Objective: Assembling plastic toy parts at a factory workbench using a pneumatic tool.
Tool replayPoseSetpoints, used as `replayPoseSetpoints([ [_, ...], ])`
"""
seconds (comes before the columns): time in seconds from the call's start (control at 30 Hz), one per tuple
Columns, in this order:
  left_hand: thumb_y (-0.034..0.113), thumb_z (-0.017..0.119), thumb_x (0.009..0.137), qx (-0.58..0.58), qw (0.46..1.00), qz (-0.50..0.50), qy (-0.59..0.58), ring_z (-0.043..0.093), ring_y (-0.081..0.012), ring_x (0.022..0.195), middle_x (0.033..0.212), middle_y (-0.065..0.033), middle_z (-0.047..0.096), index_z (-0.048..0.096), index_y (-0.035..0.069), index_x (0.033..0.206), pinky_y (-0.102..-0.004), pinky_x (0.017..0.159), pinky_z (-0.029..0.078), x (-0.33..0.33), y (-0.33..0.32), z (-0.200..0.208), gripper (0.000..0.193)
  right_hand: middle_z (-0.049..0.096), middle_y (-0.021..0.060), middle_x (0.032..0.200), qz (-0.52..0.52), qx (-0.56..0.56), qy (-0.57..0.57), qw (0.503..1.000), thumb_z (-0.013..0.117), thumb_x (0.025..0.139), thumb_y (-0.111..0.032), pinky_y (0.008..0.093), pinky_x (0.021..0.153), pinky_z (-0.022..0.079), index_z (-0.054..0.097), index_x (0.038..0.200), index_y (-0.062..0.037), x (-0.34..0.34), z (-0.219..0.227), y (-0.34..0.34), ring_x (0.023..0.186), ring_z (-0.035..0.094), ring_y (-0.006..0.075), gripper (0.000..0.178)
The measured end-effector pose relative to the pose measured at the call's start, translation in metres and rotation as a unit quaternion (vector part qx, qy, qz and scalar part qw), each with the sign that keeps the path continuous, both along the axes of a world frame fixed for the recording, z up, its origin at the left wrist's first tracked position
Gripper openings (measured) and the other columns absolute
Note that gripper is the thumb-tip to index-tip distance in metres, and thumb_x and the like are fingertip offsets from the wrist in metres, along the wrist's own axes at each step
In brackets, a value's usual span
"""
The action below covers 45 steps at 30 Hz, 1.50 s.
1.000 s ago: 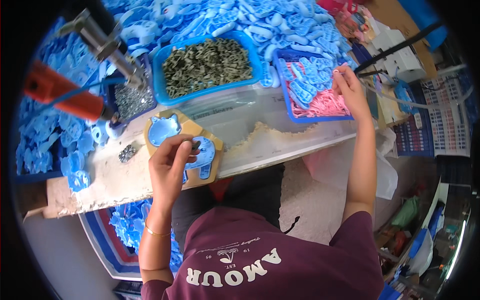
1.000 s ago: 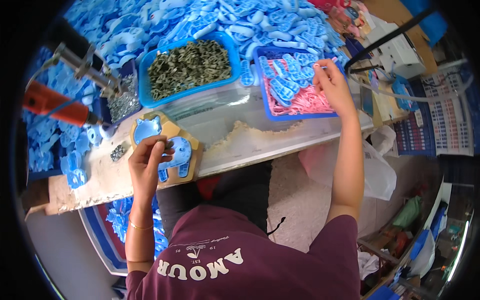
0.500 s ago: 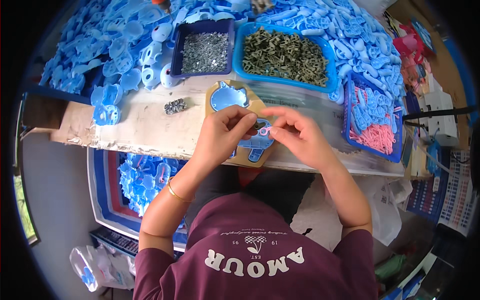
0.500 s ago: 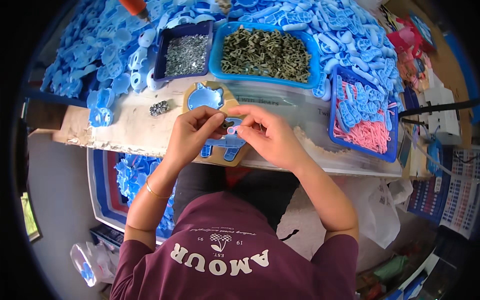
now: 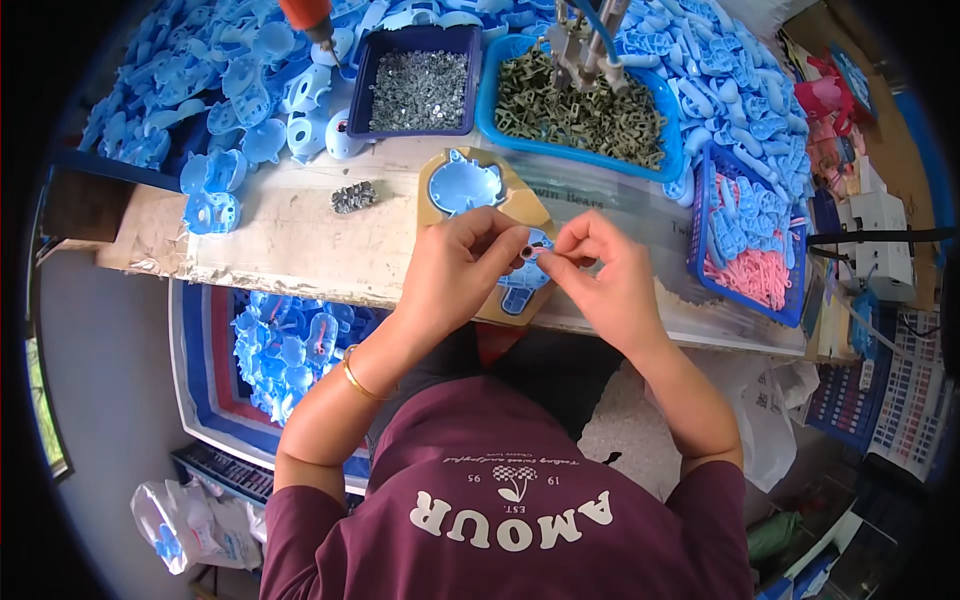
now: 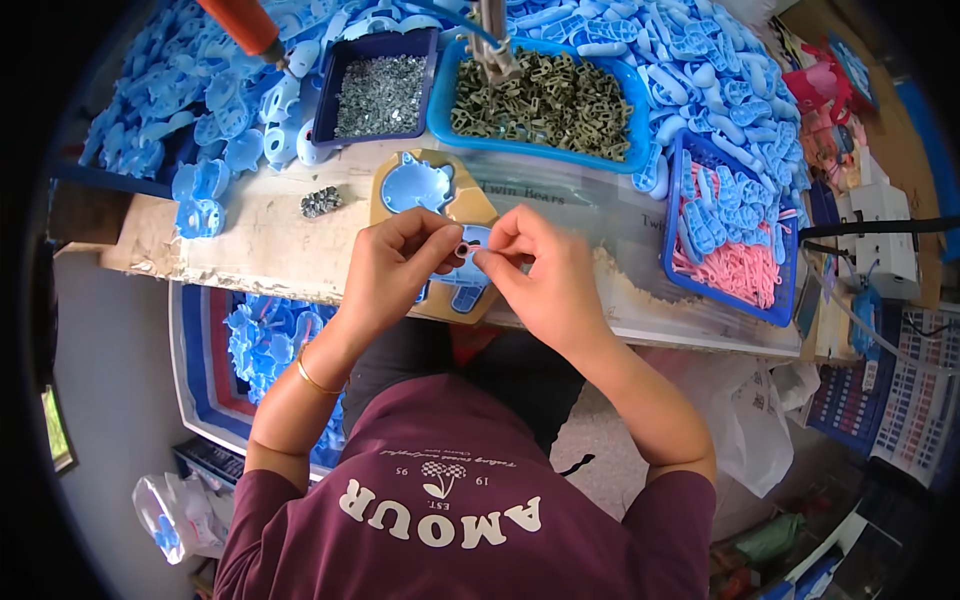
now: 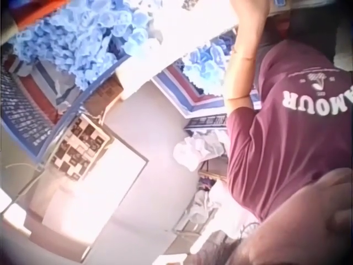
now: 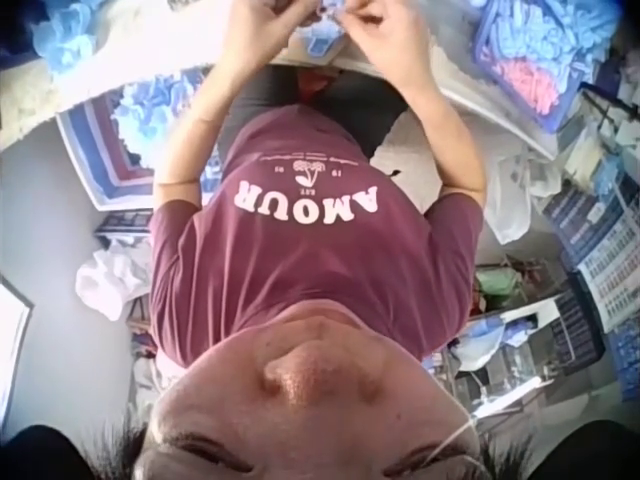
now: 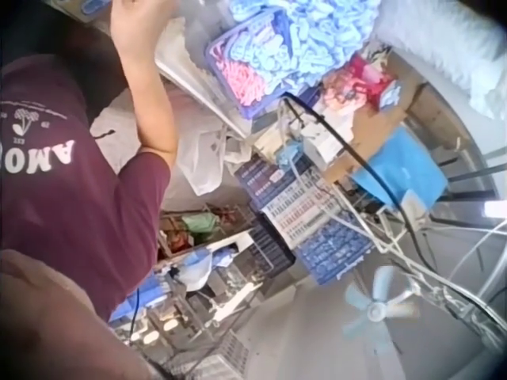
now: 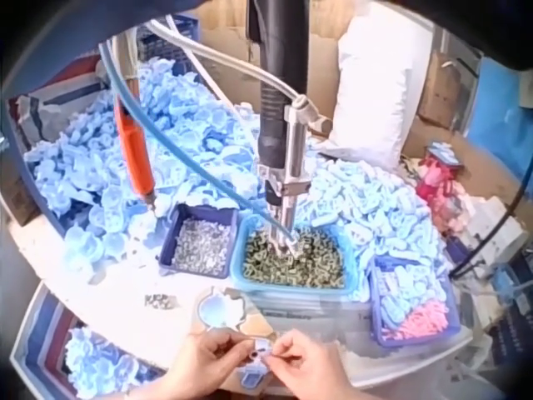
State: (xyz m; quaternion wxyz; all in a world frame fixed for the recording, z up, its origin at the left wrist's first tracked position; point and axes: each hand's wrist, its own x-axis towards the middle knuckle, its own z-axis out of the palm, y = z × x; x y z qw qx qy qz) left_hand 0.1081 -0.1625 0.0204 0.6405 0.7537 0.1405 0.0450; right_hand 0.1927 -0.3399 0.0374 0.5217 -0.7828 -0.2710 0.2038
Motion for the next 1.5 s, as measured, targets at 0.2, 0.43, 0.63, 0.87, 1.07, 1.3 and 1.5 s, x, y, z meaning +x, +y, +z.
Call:
replayPoseSetpoints([
  [0.2,0.016,0.063,0.103,-0.122,0.991,-0.052,0.021,0.071,-0.012,0.082,0.094,-0.0096,0.074,0.07,-0.006,0.11,-0.0255,0.074,0.06,-0.003,0.015,-0.002,0.024,0.074,0.0047,0.084,0.073,0.001,0.019,0.997,0.079,0.086,-0.009,0.0263,0.073,0.052,0.069,0.103,-0.0022,0.007,0.003,-0.001,0.077,0.067,0.0097,0.021],
  [0.43,0.018,0.06,0.104,-0.07,0.992,-0.098,0.037,0.071,-0.0118,0.083,0.096,-0.0087,0.074,0.068,-0.005,0.12,-0.0252,0.072,0.059,-0.006,0.034,0.0,0.029,0.072,0.0078,0.08,0.091,-0.036,-0.157,0.983,0.079,0.083,-0.01,0.0295,0.065,0.053,0.075,0.094,-0.0053,0.0,0.0,0.013,0.072,0.07,0.0182,0.013],
  [0.63,0.022,0.059,0.104,0.183,0.973,0.112,-0.087,0.071,-0.0137,0.075,0.089,-0.0097,0.075,0.072,0.003,0.117,-0.0292,0.064,0.055,-0.018,0.058,0.01,0.026,0.068,0.0033,0.079,0.104,-0.086,-0.338,0.931,0.08,0.078,-0.018,0.0376,0.068,0.051,0.076,0.085,-0.0109,0.001,-0.018,0.043,0.076,0.065,0.0241,0.011],
  [0.87,0.012,0.059,0.102,0.313,0.937,0.091,-0.127,0.067,-0.0202,0.084,0.096,-0.0092,0.075,0.073,0.003,0.111,-0.0321,0.075,0.053,-0.033,0.068,-0.01,0.018,0.062,0.0016,0.078,0.13,-0.117,-0.379,0.909,0.08,0.074,-0.019,0.0393,0.076,0.046,0.076,0.08,-0.0134,0.001,-0.031,0.062,0.088,0.06,0.0241,0.009],
  [1.07,0.009,0.067,0.093,0.369,0.909,0.009,-0.196,0.065,-0.0288,0.096,0.101,-0.0084,0.074,0.073,0.005,0.105,-0.039,0.086,0.053,-0.036,0.064,-0.011,0.014,0.065,0.0045,0.081,0.186,-0.146,-0.346,0.908,0.078,0.073,-0.015,0.0419,0.078,0.047,0.075,0.076,-0.0091,0.012,-0.027,0.07,0.089,0.061,0.027,0.008],
  [1.3,0.025,0.075,0.084,0.513,0.823,-0.155,-0.187,0.05,-0.0309,0.133,0.136,-0.0057,0.059,0.067,0.013,0.121,-0.0467,0.115,0.039,-0.04,0.059,-0.031,0.04,0.065,0.007,0.08,0.159,-0.108,-0.374,0.907,0.077,0.075,-0.014,0.042,0.076,0.049,0.073,0.086,-0.0077,0.012,-0.033,0.057,0.089,0.062,0.0287,0.013],
  [1.5,0.024,0.074,0.084,0.495,0.835,-0.152,-0.188,0.049,-0.0316,0.134,0.134,-0.0061,0.06,0.067,0.012,0.121,-0.0491,0.116,0.038,-0.04,0.055,-0.032,0.039,0.065,0.0057,0.076,0.091,-0.163,-0.317,0.93,0.076,0.079,-0.013,0.0408,0.068,0.051,0.069,0.083,-0.0087,0.001,-0.025,0.024,0.079,0.065,0.0271,0.009],
])
